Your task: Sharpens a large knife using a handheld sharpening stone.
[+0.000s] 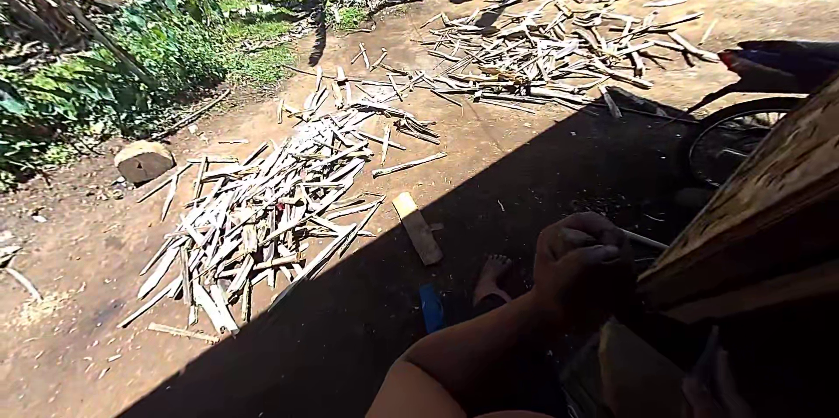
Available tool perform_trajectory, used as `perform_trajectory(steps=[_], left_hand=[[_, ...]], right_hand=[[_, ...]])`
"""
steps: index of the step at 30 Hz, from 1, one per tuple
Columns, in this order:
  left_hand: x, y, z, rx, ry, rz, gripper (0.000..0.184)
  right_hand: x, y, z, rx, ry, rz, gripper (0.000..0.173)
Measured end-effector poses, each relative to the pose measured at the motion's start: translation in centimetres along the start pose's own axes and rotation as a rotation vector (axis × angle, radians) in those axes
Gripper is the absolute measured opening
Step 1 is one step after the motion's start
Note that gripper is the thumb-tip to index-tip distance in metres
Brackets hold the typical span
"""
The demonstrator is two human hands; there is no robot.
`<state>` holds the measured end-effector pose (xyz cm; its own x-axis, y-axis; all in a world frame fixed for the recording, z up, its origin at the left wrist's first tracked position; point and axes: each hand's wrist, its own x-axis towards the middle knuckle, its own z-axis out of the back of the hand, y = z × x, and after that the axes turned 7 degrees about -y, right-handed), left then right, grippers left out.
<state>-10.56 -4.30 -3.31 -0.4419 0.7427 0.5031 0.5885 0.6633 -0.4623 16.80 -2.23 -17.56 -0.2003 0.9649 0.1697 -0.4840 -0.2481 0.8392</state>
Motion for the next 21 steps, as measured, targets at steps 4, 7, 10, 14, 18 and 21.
perform_trajectory(steps=[4,7,10,14,18,21], left_hand=[[-0.1,0.0,0.5,-0.028,-0.004,-0.011,0.013],[-0.8,-0.4,1.0,-0.011,-0.036,-0.001,0.014],[-0.9,-0.4,0.8,0.002,-0.035,0.019,0.014],[-0.6,-0.6,0.2,0.015,-0.004,0.011,0.019],[-0.3,-0.8,-0.3,-0.013,0.015,0.021,0.016],[-0.1,-0.8,-0.9,0.025,0.013,0.001,0.019]], right_hand=[[2.6,-3.8,0.7,-0.048,-0.042,-0.172,0.061],[3.9,-5.4,1.2,-0.013,-0.083,-0.317,0.06],[1.4,0.5,0.9,0.004,-0.028,-0.12,0.059],[1.6,-1.3,0.9,-0.058,-0.055,-0.172,0.063],[3.4,-2.5,1.8,0.089,-0.044,-0.371,0.061],[0.6,2.1,1.2,-0.099,0.014,-0.17,0.065]])
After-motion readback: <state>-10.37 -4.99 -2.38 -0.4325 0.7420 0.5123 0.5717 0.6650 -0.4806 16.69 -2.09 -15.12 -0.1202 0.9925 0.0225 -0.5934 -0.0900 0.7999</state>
